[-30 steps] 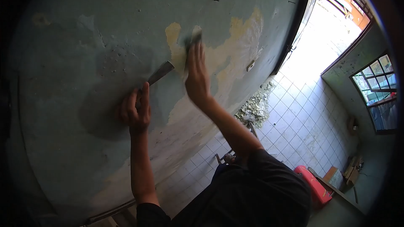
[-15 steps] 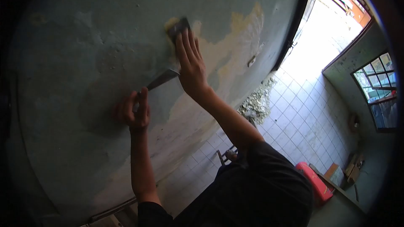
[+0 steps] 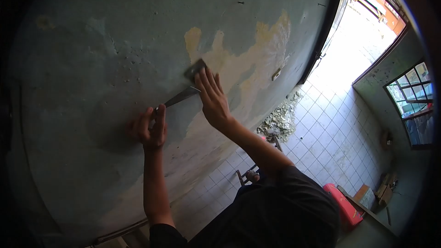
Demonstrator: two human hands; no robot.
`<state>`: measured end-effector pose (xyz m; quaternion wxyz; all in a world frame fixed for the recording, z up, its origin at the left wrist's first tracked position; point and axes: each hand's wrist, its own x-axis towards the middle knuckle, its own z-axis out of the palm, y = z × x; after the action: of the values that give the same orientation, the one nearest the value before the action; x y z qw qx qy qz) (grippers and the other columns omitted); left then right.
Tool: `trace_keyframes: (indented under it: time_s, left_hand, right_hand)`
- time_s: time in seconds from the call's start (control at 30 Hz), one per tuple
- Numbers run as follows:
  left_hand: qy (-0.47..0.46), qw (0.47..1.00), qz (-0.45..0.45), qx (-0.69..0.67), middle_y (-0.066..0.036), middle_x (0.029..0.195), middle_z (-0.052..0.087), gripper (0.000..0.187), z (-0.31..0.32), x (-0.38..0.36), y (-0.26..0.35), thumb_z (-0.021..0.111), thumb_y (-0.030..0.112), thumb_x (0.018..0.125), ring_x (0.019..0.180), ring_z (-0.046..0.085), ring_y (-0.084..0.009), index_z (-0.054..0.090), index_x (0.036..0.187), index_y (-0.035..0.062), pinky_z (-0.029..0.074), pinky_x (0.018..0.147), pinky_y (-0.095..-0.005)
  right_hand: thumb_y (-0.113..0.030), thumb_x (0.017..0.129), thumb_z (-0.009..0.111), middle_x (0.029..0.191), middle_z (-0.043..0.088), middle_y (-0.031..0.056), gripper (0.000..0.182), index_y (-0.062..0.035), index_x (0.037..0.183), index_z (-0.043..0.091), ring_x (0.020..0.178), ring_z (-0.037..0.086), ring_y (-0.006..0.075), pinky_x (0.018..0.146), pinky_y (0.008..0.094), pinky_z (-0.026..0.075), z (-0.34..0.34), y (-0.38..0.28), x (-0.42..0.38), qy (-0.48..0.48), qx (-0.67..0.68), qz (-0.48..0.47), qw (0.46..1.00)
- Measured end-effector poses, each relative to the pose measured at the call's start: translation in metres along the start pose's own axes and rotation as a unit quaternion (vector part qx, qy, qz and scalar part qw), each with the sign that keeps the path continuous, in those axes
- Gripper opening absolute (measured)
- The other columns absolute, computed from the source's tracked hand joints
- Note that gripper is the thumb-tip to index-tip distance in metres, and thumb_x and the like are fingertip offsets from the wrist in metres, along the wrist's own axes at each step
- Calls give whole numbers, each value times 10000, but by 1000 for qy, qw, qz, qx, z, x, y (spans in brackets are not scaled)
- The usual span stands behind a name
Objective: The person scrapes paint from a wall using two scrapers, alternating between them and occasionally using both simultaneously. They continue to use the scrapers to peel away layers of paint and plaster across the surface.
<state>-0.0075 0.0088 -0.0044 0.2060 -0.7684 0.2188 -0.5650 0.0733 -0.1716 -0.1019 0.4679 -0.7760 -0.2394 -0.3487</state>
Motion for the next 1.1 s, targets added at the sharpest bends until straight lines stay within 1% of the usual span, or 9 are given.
trace_keyframes:
  time_s: [0.23, 0.37, 0.47, 0.6, 0.7, 0.8, 0.93, 1.0, 1.1]
  left_hand:
    - [-22, 1000, -1, 3, 43, 1231, 540, 344, 0, -3, -1, 718, 196, 978, 1078, 523, -133, 703, 1263, 388, 412, 947, -417]
    - [-29, 1000, 5, 9, 46, 1222, 551, 323, -1, -6, -3, 718, 210, 980, 1074, 524, -131, 711, 1251, 386, 408, 956, -418]
    - [-18, 1000, -3, 8, 47, 1216, 556, 320, -1, 0, 0, 717, 210, 981, 1064, 525, -130, 713, 1251, 381, 417, 938, -411]
    - [-17, 1000, 3, 16, 46, 1217, 553, 316, 1, -1, -2, 725, 213, 976, 1056, 526, -129, 718, 1245, 377, 421, 913, -392]
    - [-3, 999, 32, 19, -7, 1164, 597, 301, -1, 0, -3, 705, 141, 954, 1041, 557, -188, 752, 1215, 283, 407, 951, -442]
    - [-24, 1000, 2, 13, 45, 1198, 562, 304, 0, -3, -1, 737, 223, 966, 1053, 524, -130, 725, 1232, 370, 421, 905, -389]
    - [-18, 1000, 8, 6, 42, 1205, 558, 311, 1, -2, -3, 753, 224, 953, 1051, 525, -125, 727, 1230, 365, 418, 898, -391]
    - [-22, 1000, 7, 5, 40, 1208, 556, 312, 0, -3, -2, 757, 222, 950, 1049, 525, -123, 729, 1228, 361, 414, 895, -386]
    - [-1, 999, 11, 31, 39, 1203, 562, 308, 5, 1, -4, 759, 216, 947, 1048, 524, -123, 732, 1219, 359, 411, 909, -392]
  right_hand:
    - [84, 952, 476, 1588, 376, 259, 540, 43, 1489, 443, 1516, 291, 407, 1229, 608, 145, -30, -5, 98, 127, -30, -48, 990]
    - [47, 967, 490, 1591, 364, 267, 528, 41, 1492, 441, 1514, 295, 407, 1218, 626, 159, 3, -4, 11, 20, 9, 12, 1000]
    - [54, 958, 494, 1600, 348, 266, 545, 43, 1499, 430, 1516, 287, 411, 1215, 632, 167, 9, 4, 0, 25, -11, -3, 1000]
    - [78, 922, 519, 1615, 323, 260, 598, 45, 1510, 410, 1517, 285, 413, 1218, 636, 159, -29, -2, 96, 122, -47, -31, 991]
    - [94, 904, 515, 1610, 333, 261, 621, 46, 1513, 403, 1516, 285, 415, 1220, 635, 153, -20, -12, 72, 124, 23, -23, 992]
    - [137, 883, 477, 1597, 332, 293, 638, 58, 1511, 395, 1516, 275, 433, 1218, 637, 159, 10, -14, -9, 0, 13, 7, 1000]
    - [133, 885, 475, 1592, 331, 305, 625, 78, 1501, 385, 1508, 280, 453, 1215, 628, 188, -1, 1, 31, 25, -3, -1, 1000]
    - [117, 903, 470, 1588, 328, 316, 593, 102, 1489, 384, 1503, 290, 457, 1206, 619, 232, -29, -4, 92, 123, -47, -16, 991]
    - [107, 913, 471, 1577, 335, 331, 573, 112, 1482, 393, 1493, 302, 467, 1198, 601, 274, -13, -14, 63, 130, 22, 1, 991]
